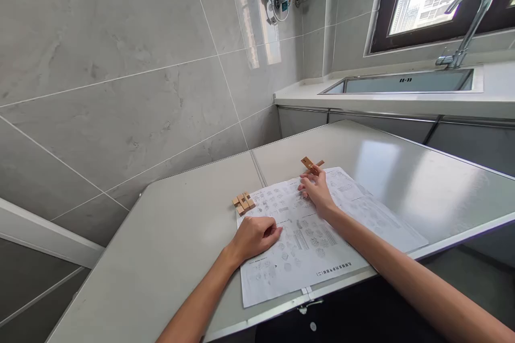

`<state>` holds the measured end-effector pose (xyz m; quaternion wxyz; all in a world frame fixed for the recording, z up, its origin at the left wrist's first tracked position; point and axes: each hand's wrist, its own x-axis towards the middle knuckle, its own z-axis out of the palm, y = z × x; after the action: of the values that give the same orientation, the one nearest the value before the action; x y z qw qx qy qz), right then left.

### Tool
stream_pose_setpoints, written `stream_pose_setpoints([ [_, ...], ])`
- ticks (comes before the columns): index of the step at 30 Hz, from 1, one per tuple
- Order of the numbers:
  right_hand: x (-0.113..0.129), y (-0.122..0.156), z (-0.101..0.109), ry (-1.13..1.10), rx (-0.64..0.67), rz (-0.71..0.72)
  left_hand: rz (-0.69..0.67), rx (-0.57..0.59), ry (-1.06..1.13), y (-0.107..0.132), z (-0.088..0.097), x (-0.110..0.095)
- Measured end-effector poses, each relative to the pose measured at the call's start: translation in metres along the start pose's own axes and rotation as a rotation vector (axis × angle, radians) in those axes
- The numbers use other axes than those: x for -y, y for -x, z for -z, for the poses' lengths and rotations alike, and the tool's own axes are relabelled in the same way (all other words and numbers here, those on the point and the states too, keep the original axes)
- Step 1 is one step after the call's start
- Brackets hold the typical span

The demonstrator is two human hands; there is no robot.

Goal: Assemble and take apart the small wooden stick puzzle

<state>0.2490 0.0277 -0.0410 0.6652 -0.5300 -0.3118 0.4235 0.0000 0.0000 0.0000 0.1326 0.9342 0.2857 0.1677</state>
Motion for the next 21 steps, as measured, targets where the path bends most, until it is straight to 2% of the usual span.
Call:
stream_pose_setpoints([
  [10,0.007,0.0,0.0,-0.011,-0.058,0.02,-0.005,-0.001,0.0,0.001,-0.001,0.001],
  [18,0.01,0.005,-0.002,0.093,0.034,0.082,-0.015,-0.011,-0.024,0.001,-0.002,0.001],
  [21,0.015,0.01,-0.003,0.113,0.09,0.105,-0.007,-0.066,-0.032,0.001,-0.004,0.002],
])
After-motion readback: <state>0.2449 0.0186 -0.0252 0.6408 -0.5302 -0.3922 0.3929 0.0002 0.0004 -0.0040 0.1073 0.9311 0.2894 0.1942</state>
